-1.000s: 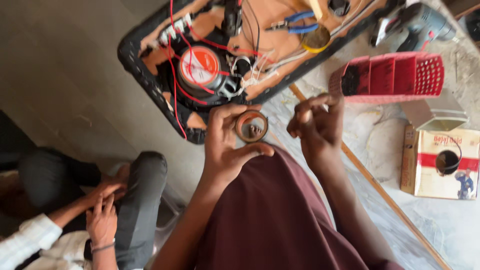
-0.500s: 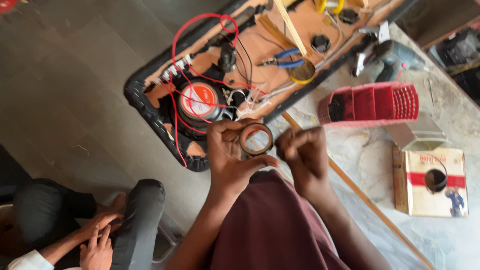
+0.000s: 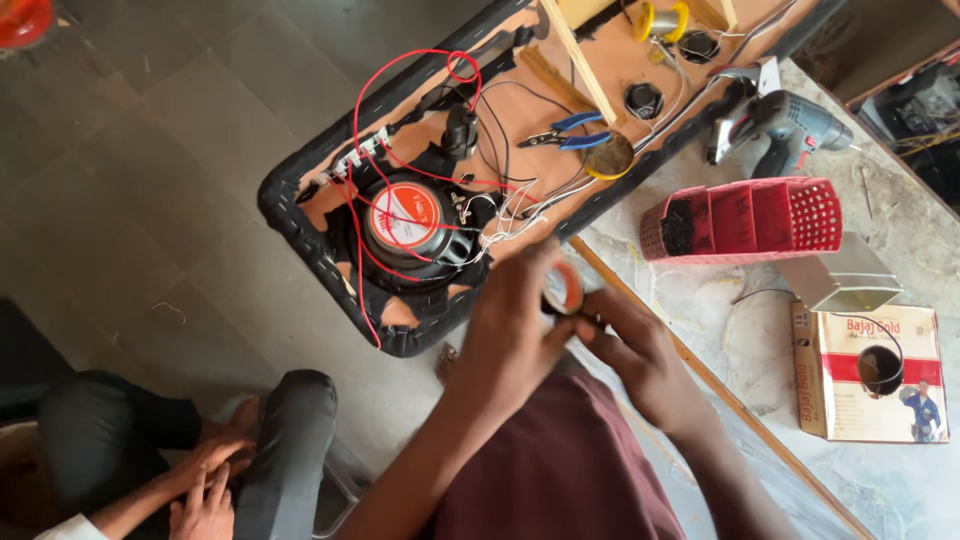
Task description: The person connects wires to a speaker mounted inside a wooden enclosure. They strip wire ends, twist them together, and secure connections to the speaker terminals using pliers. The person also handles a roll of electrical tape and a power strip during the process.
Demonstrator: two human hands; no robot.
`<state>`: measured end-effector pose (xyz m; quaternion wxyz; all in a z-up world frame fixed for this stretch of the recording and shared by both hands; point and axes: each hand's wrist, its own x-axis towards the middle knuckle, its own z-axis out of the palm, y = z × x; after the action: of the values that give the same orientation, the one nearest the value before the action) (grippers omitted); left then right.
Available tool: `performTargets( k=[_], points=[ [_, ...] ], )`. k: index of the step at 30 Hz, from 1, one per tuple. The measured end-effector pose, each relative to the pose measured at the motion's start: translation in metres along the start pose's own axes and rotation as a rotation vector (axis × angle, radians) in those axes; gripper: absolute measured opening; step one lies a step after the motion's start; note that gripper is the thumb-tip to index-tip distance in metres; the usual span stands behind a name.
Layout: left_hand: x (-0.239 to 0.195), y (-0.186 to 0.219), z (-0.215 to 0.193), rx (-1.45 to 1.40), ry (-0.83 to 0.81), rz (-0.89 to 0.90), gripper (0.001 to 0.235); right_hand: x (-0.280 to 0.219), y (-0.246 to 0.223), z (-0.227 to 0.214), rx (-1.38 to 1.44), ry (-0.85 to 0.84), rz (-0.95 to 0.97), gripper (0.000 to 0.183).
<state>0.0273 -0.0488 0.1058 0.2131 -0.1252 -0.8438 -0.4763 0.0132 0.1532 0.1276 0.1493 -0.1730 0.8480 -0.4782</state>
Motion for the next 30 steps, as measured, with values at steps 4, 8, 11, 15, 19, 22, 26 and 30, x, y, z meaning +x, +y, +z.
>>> performTargets(
  k=[4, 8, 11, 15, 19, 22, 26, 30],
  points=[
    [-0.047, -0.034, 0.056, -0.34, -0.222, -0.236, 0.107, -0.011, 0.082, 0.032, 0.492, -0.231, 0.381, 0.034],
    [-0.059, -0.096, 0.133, -0.308, -0.124, -1.188, 0.062, 0.006, 0.139, 0.095, -0.08, -0.131, 0.351, 0.026],
    [-0.088, -0.142, 0.173, -0.506, -0.171, -1.245, 0.047, 0.01, 0.154, 0.113, -0.138, -0.194, 0.397, 0.026],
    [-0.108, -0.163, 0.192, -0.459, -0.1, -1.091, 0.044, 0.014, 0.106, 0.075, -0.137, -0.343, 0.196, 0.02],
    [-0.073, -0.104, 0.241, -0.309, 0.124, -0.558, 0.051, -0.004, -0.009, -0.019, 0.186, -0.57, -0.168, 0.017],
    [-0.026, -0.042, 0.285, -0.314, -0.088, -0.183, 0.037, -0.03, -0.08, -0.069, 0.355, -0.655, -0.361, 0.016],
    [0.009, -0.001, 0.319, -0.182, -0.152, 0.153, 0.028, -0.032, -0.086, -0.074, 0.345, -0.516, -0.31, 0.022],
    [0.017, 0.003, 0.317, -0.164, 0.229, 0.358, 0.028, -0.029, -0.06, -0.079, 0.408, -0.374, -0.285, 0.025]
  ],
)
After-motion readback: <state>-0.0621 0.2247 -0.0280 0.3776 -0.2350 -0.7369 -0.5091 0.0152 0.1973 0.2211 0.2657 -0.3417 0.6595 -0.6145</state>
